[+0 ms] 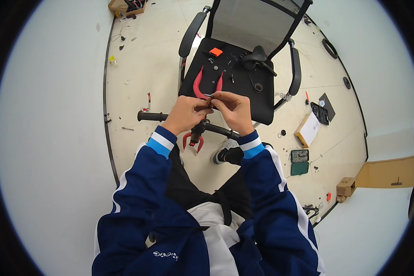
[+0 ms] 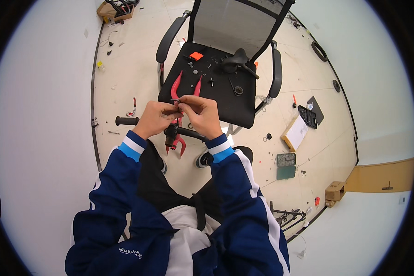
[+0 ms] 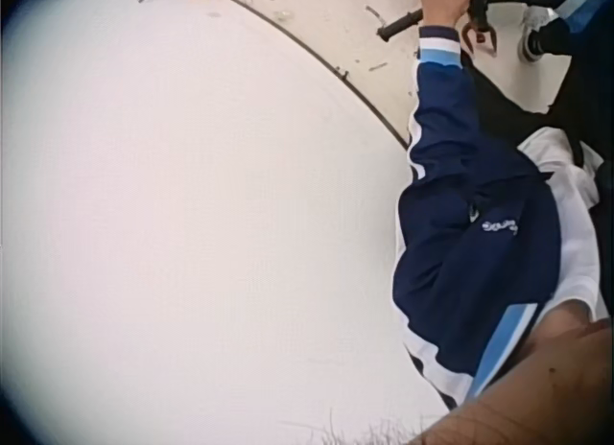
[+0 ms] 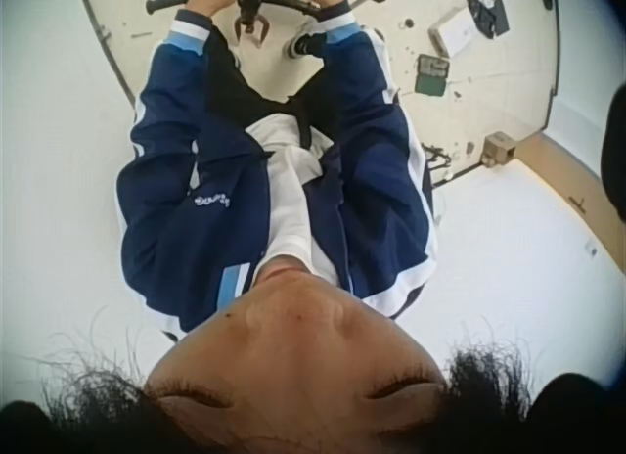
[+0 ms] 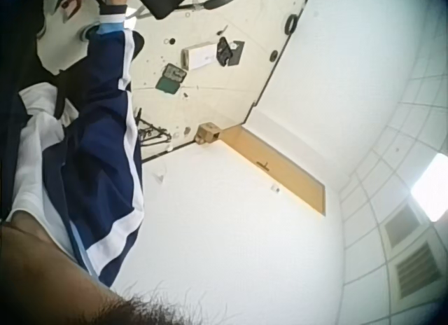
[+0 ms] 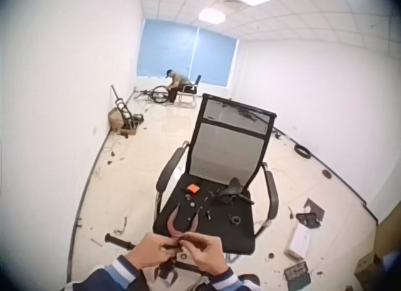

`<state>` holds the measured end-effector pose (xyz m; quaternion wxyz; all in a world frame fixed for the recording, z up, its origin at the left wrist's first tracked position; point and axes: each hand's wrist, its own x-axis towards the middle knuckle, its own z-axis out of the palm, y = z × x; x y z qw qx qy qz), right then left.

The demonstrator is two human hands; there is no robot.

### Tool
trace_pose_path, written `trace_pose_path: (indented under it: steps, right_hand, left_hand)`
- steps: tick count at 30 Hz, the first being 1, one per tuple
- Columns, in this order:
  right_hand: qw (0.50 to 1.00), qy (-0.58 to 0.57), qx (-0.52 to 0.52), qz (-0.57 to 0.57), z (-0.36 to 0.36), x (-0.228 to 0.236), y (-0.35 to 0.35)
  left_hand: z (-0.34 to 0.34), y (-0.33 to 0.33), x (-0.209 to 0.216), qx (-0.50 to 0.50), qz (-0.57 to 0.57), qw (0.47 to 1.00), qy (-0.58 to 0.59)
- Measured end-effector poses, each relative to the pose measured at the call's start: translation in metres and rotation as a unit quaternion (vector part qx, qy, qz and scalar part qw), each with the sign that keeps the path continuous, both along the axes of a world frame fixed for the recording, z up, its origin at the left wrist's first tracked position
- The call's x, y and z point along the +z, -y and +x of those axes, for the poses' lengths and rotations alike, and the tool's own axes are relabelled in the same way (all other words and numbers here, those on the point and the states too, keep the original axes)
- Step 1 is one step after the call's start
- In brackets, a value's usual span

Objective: The person sits on the floor and assembles a bicycle handlebar using a red clamp and various small parts. They insert and tighten components, adjust the handlebar position, and secure the assembly.

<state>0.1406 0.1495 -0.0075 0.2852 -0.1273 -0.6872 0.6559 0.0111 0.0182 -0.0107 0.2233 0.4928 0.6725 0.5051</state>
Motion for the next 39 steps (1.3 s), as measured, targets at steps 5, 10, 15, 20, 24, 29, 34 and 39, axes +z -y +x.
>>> trace_pose_path:
  steps: [5, 10, 15, 20, 24, 29, 34, 39]
  right_hand:
    - [1.000, 0.012, 0.004, -0.006, 0.002, -0.001, 0.002]
    - [0.999, 0.018, 0.031, 0.014, 0.002, -0.004, 0.000]
    - [0.997, 0.049, 0.021, 0.062, 0.002, -0.002, 0.000]
    - [0.994, 0.020, -0.075, 0.072, 0.007, -0.012, 0.011]
    - [0.990, 0.011, -0.114, 0.084, 0.008, -0.017, 0.019]
    - [0.992, 0.042, -0.088, 0.078, 0.010, -0.010, 0.015]
    - [0.991, 0.070, -0.061, 0.095, 0.009, -0.004, 0.013]
    - [0.993, 0.055, -0.001, 0.106, 0.006, -0.003, 0.006]
  left_hand:
    - [0.002, -0.001, -0.011, 0.009, -0.003, 1.000, -0.022]
    - [0.004, 0.001, -0.007, 0.014, -0.031, 0.999, -0.025]
    - [0.008, 0.003, -0.023, 0.032, -0.002, 0.999, -0.029]
    - [0.019, 0.000, -0.033, 0.076, 0.053, 0.996, -0.012]
    - [0.019, 0.002, -0.030, 0.065, 0.048, 0.996, -0.029]
    - [0.017, 0.002, -0.027, 0.048, 0.051, 0.996, -0.057]
    - [0.014, 0.002, -0.028, 0.057, 0.030, 0.998, -0.015]
    - [0.014, 0.002, -0.019, 0.071, -0.008, 0.997, 0.034]
